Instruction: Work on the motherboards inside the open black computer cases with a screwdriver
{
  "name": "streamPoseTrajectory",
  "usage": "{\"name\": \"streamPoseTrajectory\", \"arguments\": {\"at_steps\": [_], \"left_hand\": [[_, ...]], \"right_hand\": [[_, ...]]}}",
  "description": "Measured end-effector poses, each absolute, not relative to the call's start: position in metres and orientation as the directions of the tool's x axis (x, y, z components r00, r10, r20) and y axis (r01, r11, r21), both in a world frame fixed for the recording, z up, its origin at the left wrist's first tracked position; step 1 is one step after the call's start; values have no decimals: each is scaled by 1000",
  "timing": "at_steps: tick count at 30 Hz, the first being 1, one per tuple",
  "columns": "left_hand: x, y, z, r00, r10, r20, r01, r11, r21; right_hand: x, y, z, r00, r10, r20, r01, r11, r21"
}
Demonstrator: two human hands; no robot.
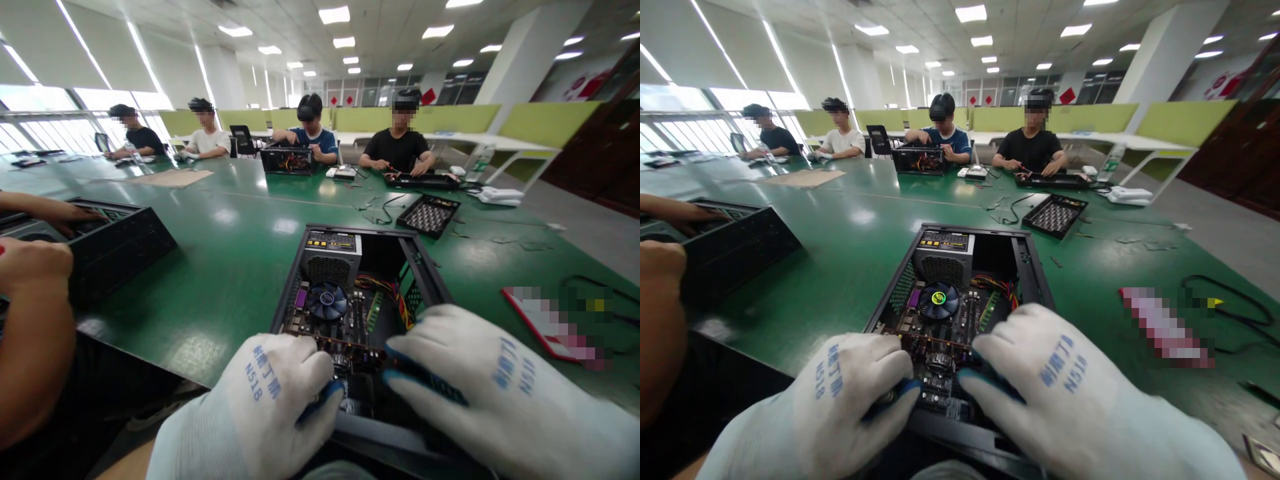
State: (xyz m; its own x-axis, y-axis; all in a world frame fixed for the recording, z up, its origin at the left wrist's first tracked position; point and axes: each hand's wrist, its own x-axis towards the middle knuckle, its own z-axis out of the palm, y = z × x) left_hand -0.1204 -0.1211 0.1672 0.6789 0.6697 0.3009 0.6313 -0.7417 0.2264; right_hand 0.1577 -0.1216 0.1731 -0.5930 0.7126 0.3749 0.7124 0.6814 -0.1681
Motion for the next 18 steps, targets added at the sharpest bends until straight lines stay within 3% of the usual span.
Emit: {"name": "streamPoseTrajectory", "arguments": {"at_steps": [3, 6, 10, 18], "left_hand": [[-121, -123, 167, 664, 687, 294, 647, -725, 233], [-121, -124, 166, 656, 694, 295, 657, -718, 230], [-122, -123, 163, 647, 700, 302, 665, -712, 227], [-121, -123, 164, 632, 697, 339, 656, -714, 247]], "right_hand": [[136, -75, 182, -708, 671, 222, 701, 705, 105], [112, -36, 173, -757, 653, -15, 637, 743, 203], [83, -10, 158, -766, 601, -227, 550, 797, 250], [57, -1, 147, -792, 508, -338, 448, 860, 244]]}}
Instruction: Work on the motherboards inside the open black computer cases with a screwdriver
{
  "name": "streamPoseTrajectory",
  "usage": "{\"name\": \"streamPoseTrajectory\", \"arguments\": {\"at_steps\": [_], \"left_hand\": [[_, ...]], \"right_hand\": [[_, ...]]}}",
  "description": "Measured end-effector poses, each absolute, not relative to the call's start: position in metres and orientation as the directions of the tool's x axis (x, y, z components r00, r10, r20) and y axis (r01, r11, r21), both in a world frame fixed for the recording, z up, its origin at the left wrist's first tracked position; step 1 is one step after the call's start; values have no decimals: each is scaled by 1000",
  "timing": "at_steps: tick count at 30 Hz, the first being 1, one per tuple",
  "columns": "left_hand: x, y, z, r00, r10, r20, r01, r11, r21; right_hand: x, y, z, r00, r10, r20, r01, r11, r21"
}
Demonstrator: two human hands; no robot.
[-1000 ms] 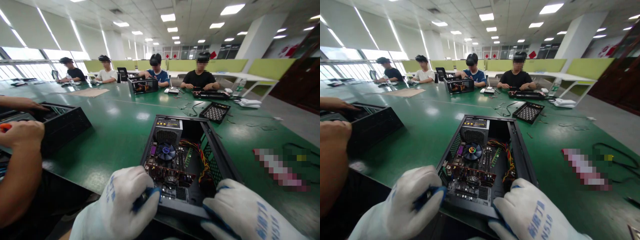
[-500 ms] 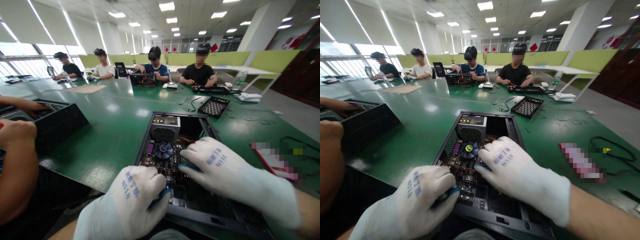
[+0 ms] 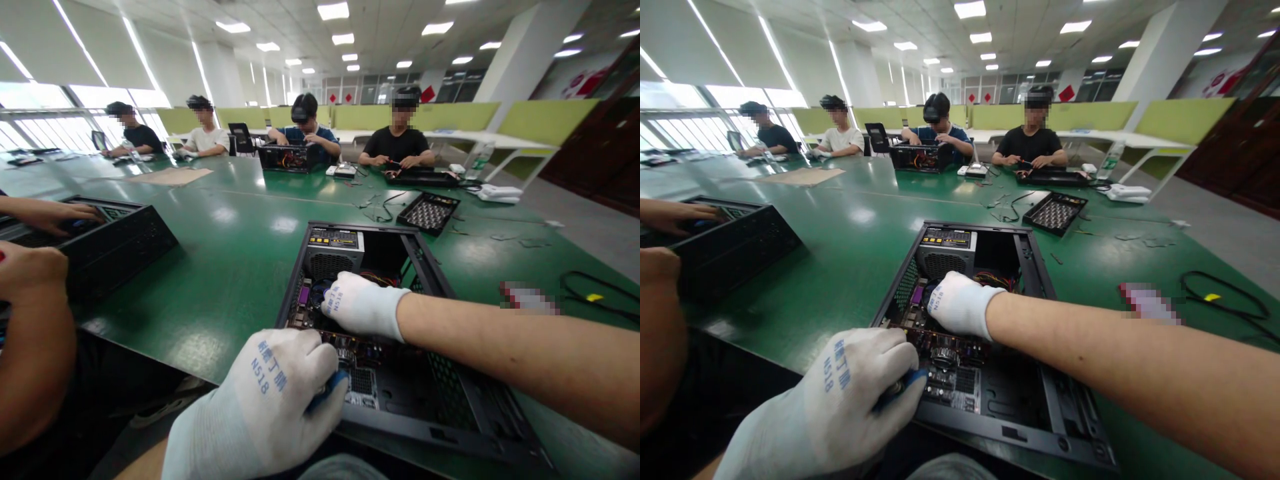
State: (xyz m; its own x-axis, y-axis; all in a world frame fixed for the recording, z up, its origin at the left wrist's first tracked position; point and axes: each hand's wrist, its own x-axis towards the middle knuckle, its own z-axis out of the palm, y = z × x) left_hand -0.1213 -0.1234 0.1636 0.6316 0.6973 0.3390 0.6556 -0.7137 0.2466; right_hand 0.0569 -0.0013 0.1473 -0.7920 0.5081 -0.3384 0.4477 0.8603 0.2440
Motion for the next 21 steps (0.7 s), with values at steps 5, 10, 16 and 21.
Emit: {"name": "streamPoseTrajectory", "arguments": {"at_steps": [5, 10, 16, 21], "left_hand": [[-122, -123, 164, 635, 686, 355, 637, -725, 262], [-123, -122, 165, 649, 677, 348, 613, -735, 288], [-121, -122, 164, 649, 674, 354, 613, -738, 281], [-121, -123, 162, 641, 681, 353, 637, -729, 249]], "right_hand": [[69, -3, 156, -794, 497, -350, 441, 867, 231], [96, -10, 174, -757, 580, -302, 537, 815, 218], [128, -4, 180, -635, 713, -298, 650, 701, 293], [129, 14, 181, -522, 795, -310, 692, 607, 392]]}}
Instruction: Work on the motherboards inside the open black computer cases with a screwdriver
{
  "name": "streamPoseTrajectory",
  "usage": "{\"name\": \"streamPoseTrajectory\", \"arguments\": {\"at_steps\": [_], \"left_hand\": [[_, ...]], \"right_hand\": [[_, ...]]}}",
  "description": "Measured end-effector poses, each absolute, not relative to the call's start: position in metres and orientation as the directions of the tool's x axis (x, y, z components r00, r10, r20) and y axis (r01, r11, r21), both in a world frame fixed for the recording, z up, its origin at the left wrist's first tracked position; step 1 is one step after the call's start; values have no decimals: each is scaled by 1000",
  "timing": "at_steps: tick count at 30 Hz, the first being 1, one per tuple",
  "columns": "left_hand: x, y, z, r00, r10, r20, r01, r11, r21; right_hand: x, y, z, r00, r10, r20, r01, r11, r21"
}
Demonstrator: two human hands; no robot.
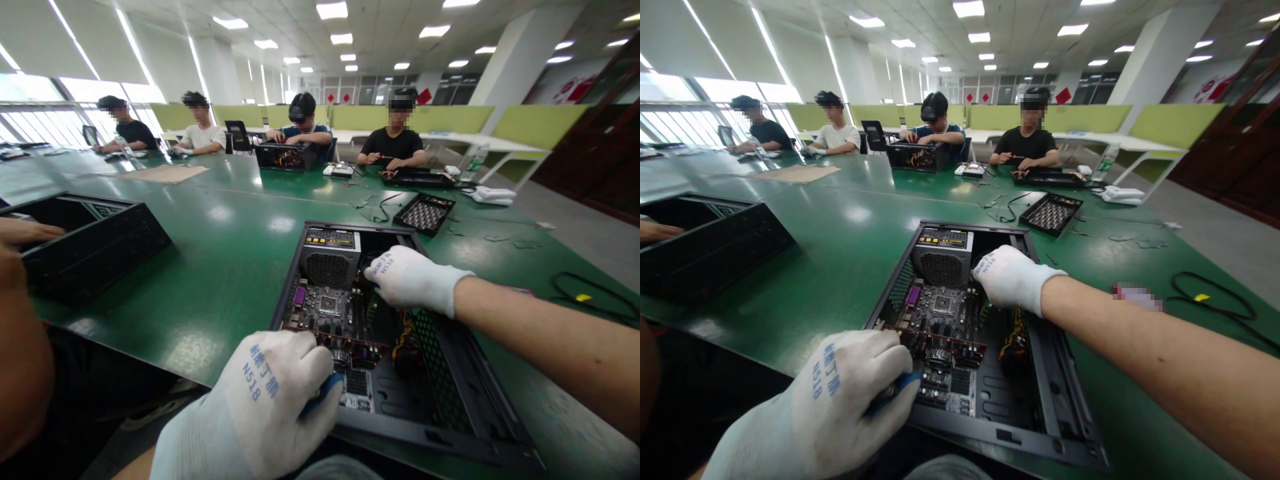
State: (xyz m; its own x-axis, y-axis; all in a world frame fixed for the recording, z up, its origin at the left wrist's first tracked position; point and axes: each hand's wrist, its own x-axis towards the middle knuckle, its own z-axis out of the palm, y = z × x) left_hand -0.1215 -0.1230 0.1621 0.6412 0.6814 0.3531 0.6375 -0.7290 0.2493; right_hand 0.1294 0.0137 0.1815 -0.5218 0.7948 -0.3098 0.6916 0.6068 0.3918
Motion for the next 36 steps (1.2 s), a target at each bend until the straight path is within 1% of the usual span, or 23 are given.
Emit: {"name": "streamPoseTrajectory", "arguments": {"at_steps": [7, 10, 12, 13, 14, 15, 16, 18, 19, 20, 22, 23, 25, 27, 29, 32, 36], "left_hand": [[-119, -122, 164, 633, 685, 362, 655, -722, 222], [-118, -122, 163, 628, 680, 379, 654, -725, 216], [-117, -121, 162, 628, 680, 378, 653, -725, 220], [-117, -121, 162, 627, 683, 374, 652, -723, 227], [-117, -121, 161, 625, 688, 368, 652, -720, 238], [-118, -121, 161, 621, 695, 362, 654, -714, 249], [-118, -121, 161, 617, 703, 353, 657, -707, 261], [-117, -121, 164, 608, 723, 328, 670, -689, 278], [-116, -121, 166, 609, 731, 309, 674, -682, 284], [-114, -120, 170, 617, 735, 281, 677, -677, 288], [-109, -114, 179, 643, 737, 206, 680, -674, 290], [-104, -109, 183, 656, 735, 171, 682, -675, 283], [-92, -94, 191, 676, 727, 117, 692, -682, 237], [-78, -71, 193, 694, 717, 73, 702, -695, 157], [-63, -43, 189, 703, 711, -8, 709, -701, 72], [-43, -2, 173, 696, 696, -178, 704, -710, -24], [-21, 32, 147, 604, 666, -438, 683, -716, -146]], "right_hand": [[126, 38, 171, -439, 868, -231, 770, 496, 401], [132, 34, 172, -454, 882, -123, 793, 463, 396], [141, 26, 175, -474, 881, -11, 818, 444, 366], [147, 19, 177, -484, 872, 69, 840, 441, 316], [154, 12, 177, -486, 859, 162, 864, 444, 237], [162, 4, 177, -466, 843, 269, 885, 448, 130], [172, -4, 175, -410, 829, 381, 897, 442, 5], [194, -20, 165, -197, 817, 542, 888, 383, -254], [205, -27, 156, -63, 812, 580, 863, 336, -377], [217, -33, 146, 75, 805, 589, 822, 285, -493], [238, -39, 121, 285, 794, 538, 700, 211, -683], [247, -40, 108, 353, 792, 499, 635, 188, -749], [260, -39, 82, 430, 791, 435, 544, 157, -824], [266, -36, 62, 468, 782, 411, 504, 146, -851], [268, -35, 47, 489, 779, 392, 478, 136, -868], [266, -39, 37, 472, 808, 354, 455, 121, -882], [265, -49, 38, 395, 853, 342, 517, 102, -850]]}}
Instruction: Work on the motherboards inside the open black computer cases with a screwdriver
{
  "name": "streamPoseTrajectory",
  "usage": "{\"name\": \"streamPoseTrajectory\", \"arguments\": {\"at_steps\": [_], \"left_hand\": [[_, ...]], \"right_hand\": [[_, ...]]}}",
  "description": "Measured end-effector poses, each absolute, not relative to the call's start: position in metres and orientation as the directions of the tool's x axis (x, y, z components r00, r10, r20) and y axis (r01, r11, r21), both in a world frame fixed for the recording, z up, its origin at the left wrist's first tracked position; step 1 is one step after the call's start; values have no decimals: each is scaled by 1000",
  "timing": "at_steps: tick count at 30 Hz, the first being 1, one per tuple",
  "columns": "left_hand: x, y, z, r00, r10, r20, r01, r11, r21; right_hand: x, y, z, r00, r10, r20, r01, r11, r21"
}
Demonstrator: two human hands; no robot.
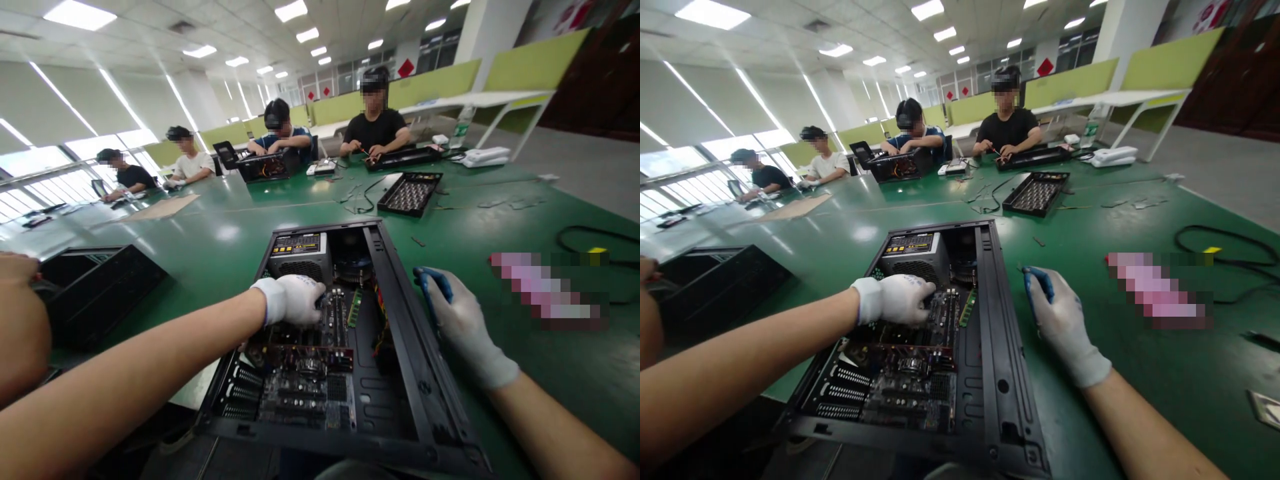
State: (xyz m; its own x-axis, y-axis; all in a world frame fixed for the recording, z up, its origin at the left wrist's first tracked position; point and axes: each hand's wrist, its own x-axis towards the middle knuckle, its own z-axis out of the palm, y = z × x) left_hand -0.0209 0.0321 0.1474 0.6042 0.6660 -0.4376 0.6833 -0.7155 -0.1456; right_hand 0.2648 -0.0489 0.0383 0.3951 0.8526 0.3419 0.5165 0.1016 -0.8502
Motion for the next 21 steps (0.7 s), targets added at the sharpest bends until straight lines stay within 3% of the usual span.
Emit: {"name": "streamPoseTrajectory", "arguments": {"at_steps": [5, 9, 21], "left_hand": [[-7, 45, 127, 531, 603, -595, 642, -745, -182], [-10, 52, 118, 552, 610, -568, 666, -733, -139], [-14, 55, 118, 551, 670, -497, 674, -709, -208]], "right_hand": [[263, -53, 43, 348, 888, 301, 560, 61, -826], [260, -53, 41, 300, 906, 299, 571, 81, -817], [254, -60, 49, 253, 918, 304, 597, 99, -796]]}}
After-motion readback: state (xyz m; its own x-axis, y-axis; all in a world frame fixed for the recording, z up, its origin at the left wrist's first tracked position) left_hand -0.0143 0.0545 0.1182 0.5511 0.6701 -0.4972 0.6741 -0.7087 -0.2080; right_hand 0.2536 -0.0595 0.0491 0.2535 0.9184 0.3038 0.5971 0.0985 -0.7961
